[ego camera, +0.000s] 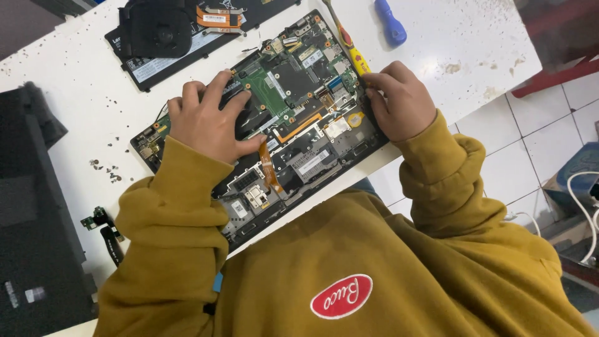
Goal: Reinstalling a motherboard into a laptop chassis and connecting internal ribbon cables
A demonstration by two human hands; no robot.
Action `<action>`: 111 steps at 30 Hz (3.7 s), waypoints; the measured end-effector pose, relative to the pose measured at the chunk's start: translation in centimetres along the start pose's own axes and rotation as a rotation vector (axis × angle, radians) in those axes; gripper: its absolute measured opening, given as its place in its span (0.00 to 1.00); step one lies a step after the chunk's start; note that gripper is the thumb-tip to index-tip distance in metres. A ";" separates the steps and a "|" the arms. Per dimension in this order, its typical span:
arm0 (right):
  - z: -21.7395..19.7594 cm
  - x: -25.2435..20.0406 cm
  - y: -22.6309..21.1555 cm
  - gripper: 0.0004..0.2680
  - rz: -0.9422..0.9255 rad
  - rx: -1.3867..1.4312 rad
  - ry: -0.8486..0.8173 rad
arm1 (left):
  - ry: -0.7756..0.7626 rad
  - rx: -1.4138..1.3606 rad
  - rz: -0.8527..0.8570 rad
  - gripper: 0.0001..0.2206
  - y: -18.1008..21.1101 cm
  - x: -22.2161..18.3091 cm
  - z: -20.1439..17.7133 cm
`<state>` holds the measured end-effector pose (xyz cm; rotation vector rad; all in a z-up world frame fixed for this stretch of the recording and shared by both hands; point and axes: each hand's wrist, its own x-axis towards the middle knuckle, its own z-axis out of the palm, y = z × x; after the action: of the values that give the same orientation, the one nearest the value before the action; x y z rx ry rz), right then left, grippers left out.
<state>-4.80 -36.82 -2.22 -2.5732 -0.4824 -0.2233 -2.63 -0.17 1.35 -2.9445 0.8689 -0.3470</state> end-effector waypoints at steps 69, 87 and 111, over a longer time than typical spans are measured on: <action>2.7 -0.6 -0.8 0.10 0.046 0.013 0.191 | -0.233 -0.126 0.180 0.31 9.1 12.6 5.4; 2.8 -0.4 -0.5 0.10 0.050 0.064 0.217 | -0.158 -0.311 0.220 0.15 9.6 11.9 5.5; 3.2 -0.7 0.2 0.12 0.051 0.120 0.219 | -0.219 -0.225 0.231 0.22 9.6 11.8 6.3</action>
<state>-5.14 -35.52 -5.20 -2.4058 -0.3377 -0.4393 3.37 -14.69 -3.54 -2.9532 1.2712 0.0893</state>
